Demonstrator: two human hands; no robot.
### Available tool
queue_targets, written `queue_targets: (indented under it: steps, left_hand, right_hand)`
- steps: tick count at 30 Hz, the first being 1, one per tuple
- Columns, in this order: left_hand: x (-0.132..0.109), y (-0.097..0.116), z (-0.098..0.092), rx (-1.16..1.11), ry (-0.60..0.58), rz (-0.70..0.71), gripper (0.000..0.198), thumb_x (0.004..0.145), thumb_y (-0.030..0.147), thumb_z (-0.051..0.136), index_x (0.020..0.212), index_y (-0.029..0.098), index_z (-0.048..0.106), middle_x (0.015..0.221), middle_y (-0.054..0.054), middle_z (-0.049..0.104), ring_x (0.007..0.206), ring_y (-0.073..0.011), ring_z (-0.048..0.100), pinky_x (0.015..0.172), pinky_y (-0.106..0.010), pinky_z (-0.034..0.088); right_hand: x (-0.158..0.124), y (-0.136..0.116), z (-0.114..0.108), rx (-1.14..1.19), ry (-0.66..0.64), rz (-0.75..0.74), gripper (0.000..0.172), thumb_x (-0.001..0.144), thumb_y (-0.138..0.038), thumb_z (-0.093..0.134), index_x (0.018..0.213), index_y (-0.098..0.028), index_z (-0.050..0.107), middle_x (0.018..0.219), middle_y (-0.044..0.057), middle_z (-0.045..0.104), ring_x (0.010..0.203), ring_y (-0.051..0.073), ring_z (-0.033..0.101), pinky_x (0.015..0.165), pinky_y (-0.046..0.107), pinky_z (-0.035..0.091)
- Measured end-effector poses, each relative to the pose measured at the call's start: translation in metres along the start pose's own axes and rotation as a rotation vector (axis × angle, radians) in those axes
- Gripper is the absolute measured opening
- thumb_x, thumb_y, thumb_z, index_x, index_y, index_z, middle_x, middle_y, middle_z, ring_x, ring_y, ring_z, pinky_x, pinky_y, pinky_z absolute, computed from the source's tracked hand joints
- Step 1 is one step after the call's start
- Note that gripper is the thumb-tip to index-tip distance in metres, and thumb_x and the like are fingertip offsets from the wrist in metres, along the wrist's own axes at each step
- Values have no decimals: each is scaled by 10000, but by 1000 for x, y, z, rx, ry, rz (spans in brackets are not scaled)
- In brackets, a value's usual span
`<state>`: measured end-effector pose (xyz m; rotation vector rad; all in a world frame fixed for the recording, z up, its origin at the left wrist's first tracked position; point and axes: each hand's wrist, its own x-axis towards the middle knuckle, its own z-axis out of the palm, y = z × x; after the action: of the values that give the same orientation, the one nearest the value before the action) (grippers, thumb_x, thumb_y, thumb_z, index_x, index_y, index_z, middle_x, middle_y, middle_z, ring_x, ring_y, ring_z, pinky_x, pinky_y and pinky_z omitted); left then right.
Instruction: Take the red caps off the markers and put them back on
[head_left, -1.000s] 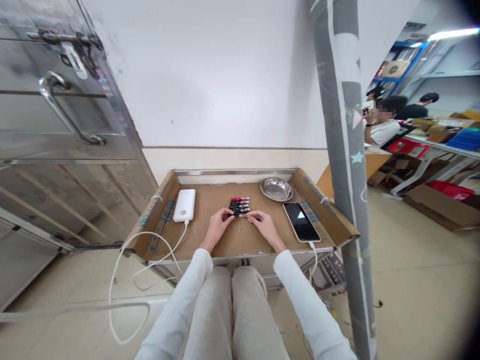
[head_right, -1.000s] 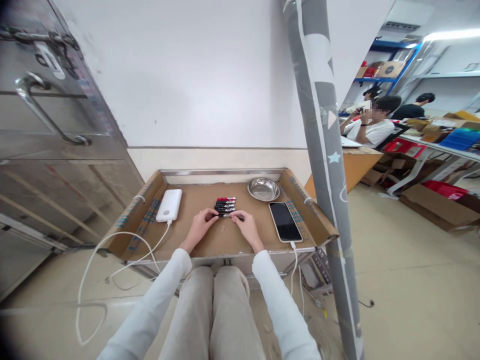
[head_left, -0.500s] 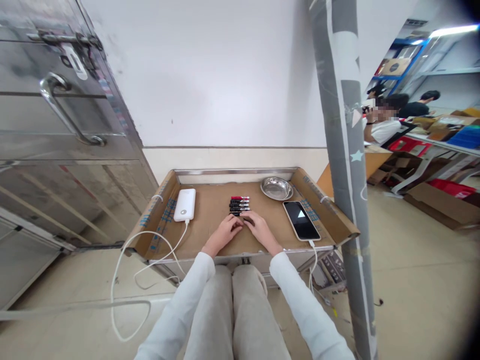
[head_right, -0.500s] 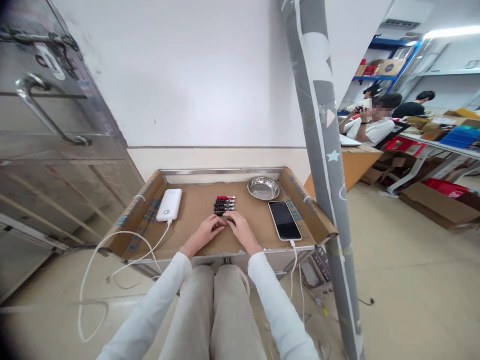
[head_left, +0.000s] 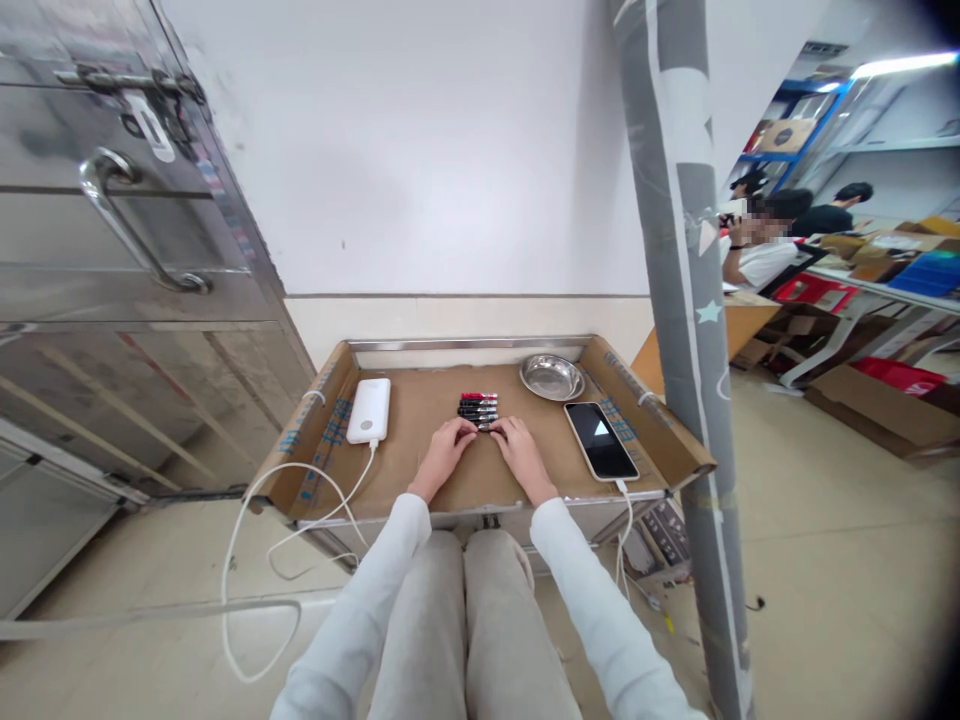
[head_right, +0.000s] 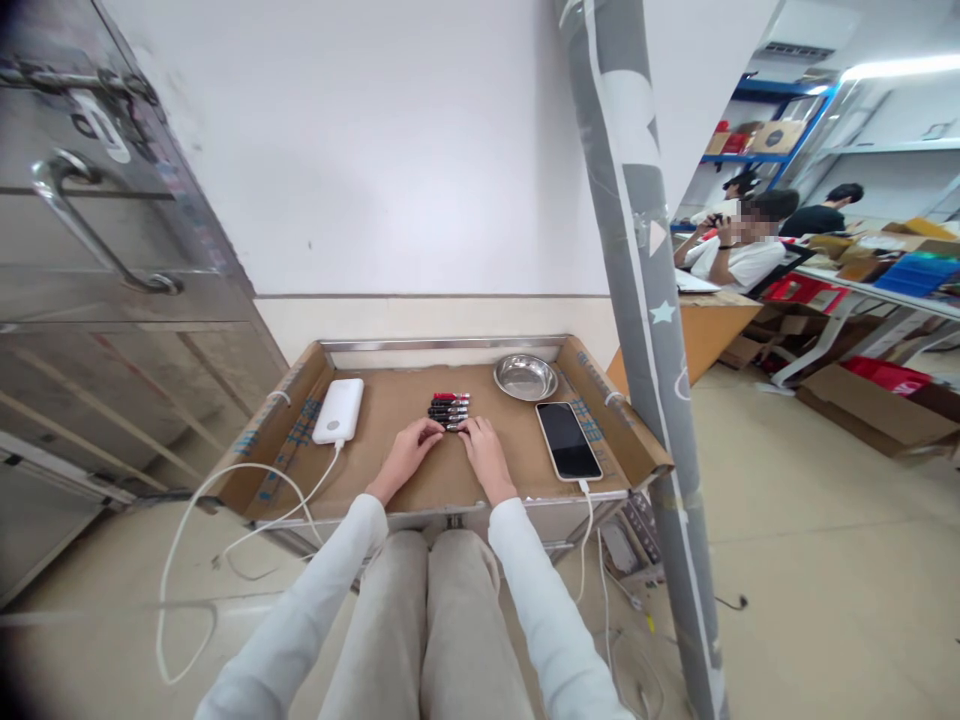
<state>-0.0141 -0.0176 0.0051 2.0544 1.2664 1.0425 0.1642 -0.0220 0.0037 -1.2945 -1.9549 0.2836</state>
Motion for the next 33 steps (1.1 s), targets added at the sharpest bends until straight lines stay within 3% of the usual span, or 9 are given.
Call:
queue_targets:
  steps: [9, 15, 23, 33]
  left_hand:
    - [-1, 2, -1, 397, 100, 49, 144, 891, 215, 449, 815, 200, 570, 843, -56, 540, 857, -215, 500, 798, -360, 430]
    - [4, -3, -1, 424, 202, 32, 106, 880, 268, 487, 914, 179, 534, 927, -77, 545, 898, -228, 505, 829, -378, 425]
    - [16, -13, -13, 593, 409, -209, 183, 879, 170, 352, 906, 127, 528, 934, -152, 535, 910, -283, 505, 805, -417, 396]
    - [14, -11, -8, 729, 404, -272, 233, 876, 168, 313, 956, 113, 524, 992, -182, 545, 969, -309, 507, 816, -419, 386]
  right_hand:
    - [-1, -5, -1, -145, 3, -13, 235, 925, -222, 378, 933, -215, 613, 908, 86, 588, 891, 225, 532, 826, 356, 430]
    - [3, -4, -1, -136, 47, -8, 255, 932, -278, 369, 987, -210, 609, 942, 86, 585, 905, 216, 546, 852, 348, 422]
    - [13, 25, 7, -273, 109, 108, 354, 887, -172, 343, 1170, -112, 548, 1191, 177, 551, 1122, 252, 490, 962, 408, 381]
    - [14, 32, 14, -315, 77, 93, 421, 855, -106, 323, 1218, -107, 537, 1261, 175, 536, 1188, 243, 471, 1006, 410, 357]
